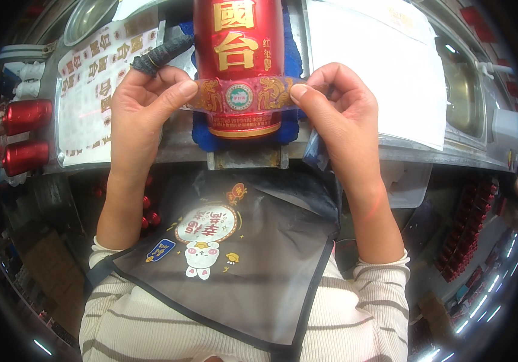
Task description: The person applies gold stickers to red cylindrical cans using a blue cloth. They peel stickers from a sheet, place them on the can, and smooth them with the cloth. The person handles multiple cans one at a time, rotating each can to align and press the label.
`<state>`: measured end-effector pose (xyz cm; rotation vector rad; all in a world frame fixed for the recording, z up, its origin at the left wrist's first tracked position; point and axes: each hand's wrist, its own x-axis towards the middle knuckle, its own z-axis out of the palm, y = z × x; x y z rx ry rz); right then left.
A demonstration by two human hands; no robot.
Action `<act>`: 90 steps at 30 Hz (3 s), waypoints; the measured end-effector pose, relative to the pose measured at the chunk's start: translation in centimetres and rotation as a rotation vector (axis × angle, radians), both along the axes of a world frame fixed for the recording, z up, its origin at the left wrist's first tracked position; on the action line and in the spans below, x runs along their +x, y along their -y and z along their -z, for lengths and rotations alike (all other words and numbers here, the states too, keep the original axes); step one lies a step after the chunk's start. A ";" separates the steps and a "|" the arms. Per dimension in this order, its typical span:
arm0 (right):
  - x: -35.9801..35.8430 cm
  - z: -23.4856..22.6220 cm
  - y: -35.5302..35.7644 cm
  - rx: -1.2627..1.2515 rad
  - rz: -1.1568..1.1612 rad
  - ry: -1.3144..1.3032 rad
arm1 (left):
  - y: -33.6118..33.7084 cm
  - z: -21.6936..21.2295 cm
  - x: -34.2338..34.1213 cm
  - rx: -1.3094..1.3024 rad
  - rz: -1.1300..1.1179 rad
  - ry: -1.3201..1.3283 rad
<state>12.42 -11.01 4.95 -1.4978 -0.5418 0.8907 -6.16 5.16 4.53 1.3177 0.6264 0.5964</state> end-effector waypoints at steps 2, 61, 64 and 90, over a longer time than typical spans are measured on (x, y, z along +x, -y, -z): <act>0.1 0.0 0.0 -0.003 -0.008 -0.025 | 0.0 0.1 0.0 0.007 -0.002 -0.008; -0.3 1.7 -1.0 0.161 -0.132 -0.058 | 3.2 0.5 2.5 0.149 -0.050 -0.011; -0.1 1.6 -1.1 0.149 -0.139 -0.048 | 2.7 1.0 2.3 0.206 -0.034 -0.059; -1.6 1.3 0.0 0.012 0.012 0.257 | 1.8 3.4 -0.8 0.042 -0.004 0.111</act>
